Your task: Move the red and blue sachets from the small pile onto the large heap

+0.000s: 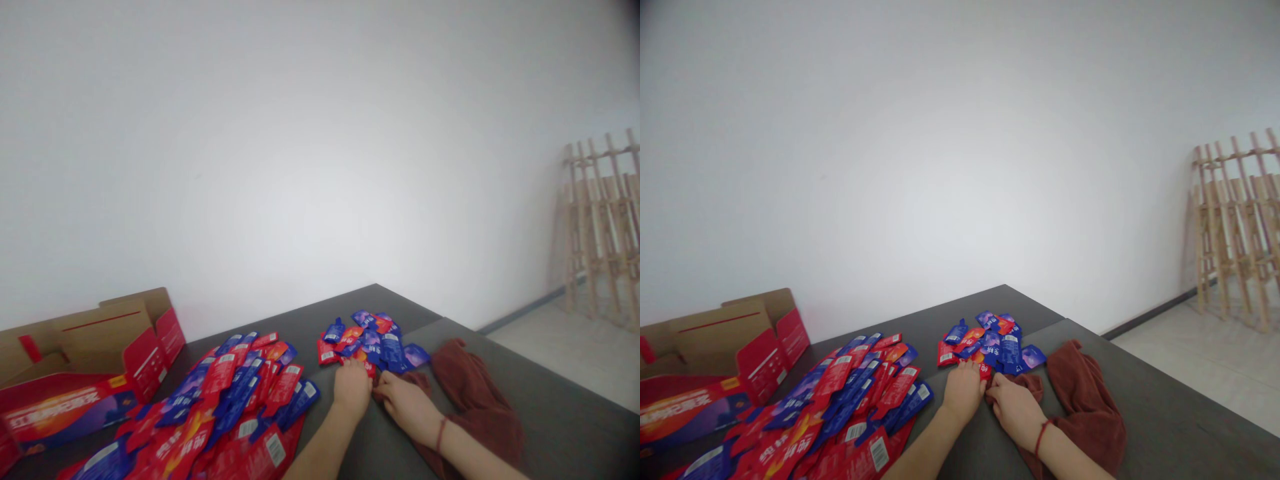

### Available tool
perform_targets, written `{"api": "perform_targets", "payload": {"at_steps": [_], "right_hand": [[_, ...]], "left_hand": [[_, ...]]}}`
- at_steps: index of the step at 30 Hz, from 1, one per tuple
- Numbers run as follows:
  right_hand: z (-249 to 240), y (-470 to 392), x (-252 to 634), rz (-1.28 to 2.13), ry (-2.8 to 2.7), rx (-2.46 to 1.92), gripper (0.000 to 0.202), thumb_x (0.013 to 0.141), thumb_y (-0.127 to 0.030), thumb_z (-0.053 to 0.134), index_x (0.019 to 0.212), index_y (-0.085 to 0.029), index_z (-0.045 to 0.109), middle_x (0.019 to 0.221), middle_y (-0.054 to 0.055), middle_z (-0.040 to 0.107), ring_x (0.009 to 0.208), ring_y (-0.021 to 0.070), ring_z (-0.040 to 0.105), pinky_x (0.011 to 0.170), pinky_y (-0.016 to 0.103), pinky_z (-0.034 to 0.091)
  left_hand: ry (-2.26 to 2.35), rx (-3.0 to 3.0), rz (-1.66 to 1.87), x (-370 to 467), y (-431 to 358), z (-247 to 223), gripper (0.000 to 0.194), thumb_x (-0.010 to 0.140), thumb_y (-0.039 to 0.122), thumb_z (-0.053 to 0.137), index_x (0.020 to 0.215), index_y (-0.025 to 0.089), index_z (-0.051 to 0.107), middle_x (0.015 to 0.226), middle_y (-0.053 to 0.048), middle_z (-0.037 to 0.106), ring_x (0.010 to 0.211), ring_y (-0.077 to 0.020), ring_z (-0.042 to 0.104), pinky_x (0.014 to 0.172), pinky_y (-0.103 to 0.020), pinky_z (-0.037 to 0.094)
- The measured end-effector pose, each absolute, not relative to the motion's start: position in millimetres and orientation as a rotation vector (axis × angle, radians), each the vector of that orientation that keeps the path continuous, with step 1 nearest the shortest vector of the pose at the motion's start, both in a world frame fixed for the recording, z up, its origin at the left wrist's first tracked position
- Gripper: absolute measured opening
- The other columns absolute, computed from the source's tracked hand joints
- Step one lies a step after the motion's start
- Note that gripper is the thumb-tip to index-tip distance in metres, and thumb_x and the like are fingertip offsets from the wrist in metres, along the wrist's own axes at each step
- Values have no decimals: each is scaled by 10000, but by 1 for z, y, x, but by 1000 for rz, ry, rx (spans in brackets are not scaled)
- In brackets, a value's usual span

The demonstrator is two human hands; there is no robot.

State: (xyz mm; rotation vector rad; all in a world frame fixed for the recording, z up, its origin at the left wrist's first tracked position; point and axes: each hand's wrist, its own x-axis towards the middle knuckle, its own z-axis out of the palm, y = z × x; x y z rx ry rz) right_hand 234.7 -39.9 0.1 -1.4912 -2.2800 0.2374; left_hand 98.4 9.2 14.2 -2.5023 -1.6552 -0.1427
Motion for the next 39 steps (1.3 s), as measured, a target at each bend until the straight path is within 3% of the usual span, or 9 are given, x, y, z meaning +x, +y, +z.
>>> {"api": "perform_targets", "payload": {"at_steps": [9, 13, 18, 21, 26, 32, 35, 39], "right_hand": [[14, -40, 240, 430, -2095, -1303, 272, 732, -98, 412, 742, -216, 657, 881, 23, 646, 859, 166, 598, 800, 262, 423], [18, -40, 242, 413, -1966, -1269, 275, 765, -117, 399, 774, -209, 658, 871, 37, 645, 851, 178, 598, 837, 296, 434], [13, -35, 246, 327, -1930, -1176, 329, 825, -136, 381, 980, -198, 665, 1001, 72, 634, 968, 201, 574, 911, 337, 421], [10, -38, 241, 308, -1975, -1158, 333, 852, -144, 393, 1065, -194, 644, 1080, 83, 613, 1009, 201, 555, 931, 340, 412], [6, -50, 225, 239, -2234, -1248, 257, 828, -112, 483, 946, -222, 683, 996, 52, 631, 970, 221, 539, 880, 345, 414], [5, -56, 206, 148, -2314, -1376, 259, 882, -103, 450, 925, -203, 686, 958, 62, 625, 916, 213, 558, 816, 314, 438], [4, -57, 191, 98, -2381, -1392, 251, 880, -80, 449, 929, -178, 674, 950, 72, 632, 916, 217, 567, 835, 322, 444], [0, -59, 179, 84, -2428, -1287, 207, 842, -39, 481, 916, -150, 640, 938, 64, 634, 900, 196, 565, 847, 302, 445]], "left_hand": [[-1526, -2597, -30, 55, -30, 8, 385, 879, 38, 335, 1167, 118, 577, 1132, -138, 624, 1038, -241, 594, 847, -370, 499], [-1495, -2651, -27, 34, -54, 2, 398, 880, 24, 337, 1184, 134, 570, 1156, -131, 623, 1086, -234, 574, 899, -375, 476], [-1491, -2781, -484, 13, -70, -8, 286, 892, 207, 479, 1160, 211, 580, 1216, -69, 597, 1122, -237, 533, 977, -398, 417], [-1587, -2756, -799, 3, -68, -10, 261, 861, 195, 485, 1106, 207, 574, 1176, -61, 592, 1107, -215, 520, 991, -371, 395], [-1702, -2742, -870, -3, -60, -11, 208, 780, 130, 493, 962, 206, 558, 1080, -36, 572, 1060, -188, 508, 961, -322, 385], [-1684, -2863, -789, -3, -54, -16, 437, 770, 114, 459, 1195, 205, 504, 1285, -57, 514, 1225, -192, 422, 1059, -360, 304], [-1560, -2989, -789, -4, -49, -21, 609, 759, 78, 418, 1356, 195, 401, 1430, -64, 413, 1329, -187, 320, 1121, -381, 230], [-1535, -3065, -813, -4, -45, -26, 738, 758, 76, 398, 1470, 171, 226, 1465, -66, 385, 1330, -184, 328, 1123, -379, 248]]}}
